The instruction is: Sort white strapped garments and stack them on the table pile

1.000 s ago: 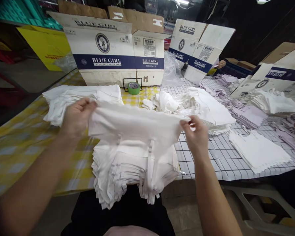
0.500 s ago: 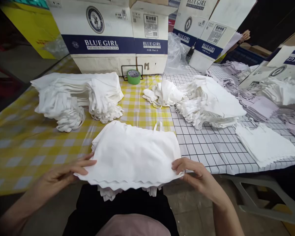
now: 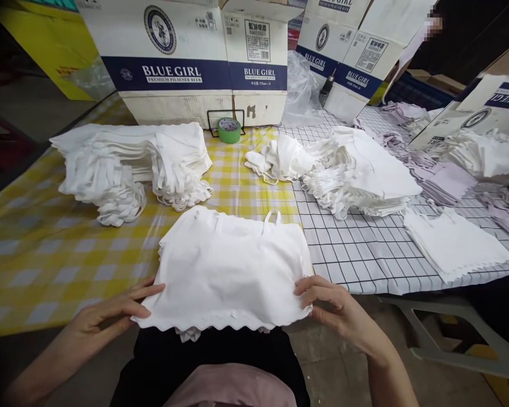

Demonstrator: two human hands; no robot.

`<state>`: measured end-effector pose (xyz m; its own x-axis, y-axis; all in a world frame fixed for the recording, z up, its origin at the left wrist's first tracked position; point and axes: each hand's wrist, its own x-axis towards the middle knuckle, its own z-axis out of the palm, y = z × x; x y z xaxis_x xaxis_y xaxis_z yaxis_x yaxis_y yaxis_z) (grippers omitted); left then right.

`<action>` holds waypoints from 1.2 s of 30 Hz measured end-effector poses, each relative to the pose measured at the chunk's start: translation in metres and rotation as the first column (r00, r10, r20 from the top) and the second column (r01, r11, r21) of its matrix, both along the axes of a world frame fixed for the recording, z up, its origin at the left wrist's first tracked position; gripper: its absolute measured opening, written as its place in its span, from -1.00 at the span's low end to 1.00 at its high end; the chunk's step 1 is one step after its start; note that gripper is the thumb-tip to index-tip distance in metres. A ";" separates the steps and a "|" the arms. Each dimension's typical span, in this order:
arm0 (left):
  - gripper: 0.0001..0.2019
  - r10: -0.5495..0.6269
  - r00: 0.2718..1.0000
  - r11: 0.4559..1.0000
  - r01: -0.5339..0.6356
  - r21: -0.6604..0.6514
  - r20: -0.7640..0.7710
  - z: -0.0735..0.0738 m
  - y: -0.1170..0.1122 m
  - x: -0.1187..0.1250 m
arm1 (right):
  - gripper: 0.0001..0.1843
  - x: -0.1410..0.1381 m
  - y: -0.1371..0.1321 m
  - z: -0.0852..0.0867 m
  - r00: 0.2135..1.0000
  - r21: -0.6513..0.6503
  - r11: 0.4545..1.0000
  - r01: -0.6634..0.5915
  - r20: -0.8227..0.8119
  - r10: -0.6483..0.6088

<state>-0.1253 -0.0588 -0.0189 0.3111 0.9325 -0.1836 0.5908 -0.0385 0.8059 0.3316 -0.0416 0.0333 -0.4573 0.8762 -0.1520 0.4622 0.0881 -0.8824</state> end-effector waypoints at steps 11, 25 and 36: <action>-0.84 -0.028 1.000 0.999 0.028 -0.033 0.003 0.003 -0.004 -0.001 | -0.82 -0.007 -0.006 0.009 0.997 -0.052 0.998 -0.039 0.058 0.042; -0.83 -0.053 0.998 0.999 0.053 0.006 -0.047 0.001 -0.001 0.001 | -0.60 -0.105 0.054 0.016 0.895 0.367 0.839 -0.401 0.352 0.273; -0.84 -0.059 0.998 0.998 0.060 0.012 -0.013 -0.002 -0.003 0.000 | -0.45 -0.084 0.065 0.008 0.899 0.615 0.784 -0.086 0.387 -0.205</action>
<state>-0.1252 -0.0622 -0.0208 0.3640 0.9146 -0.1761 0.5971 -0.0840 0.7978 0.2475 0.0239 0.0415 -0.4213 0.8695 0.2578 0.7868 0.4917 -0.3730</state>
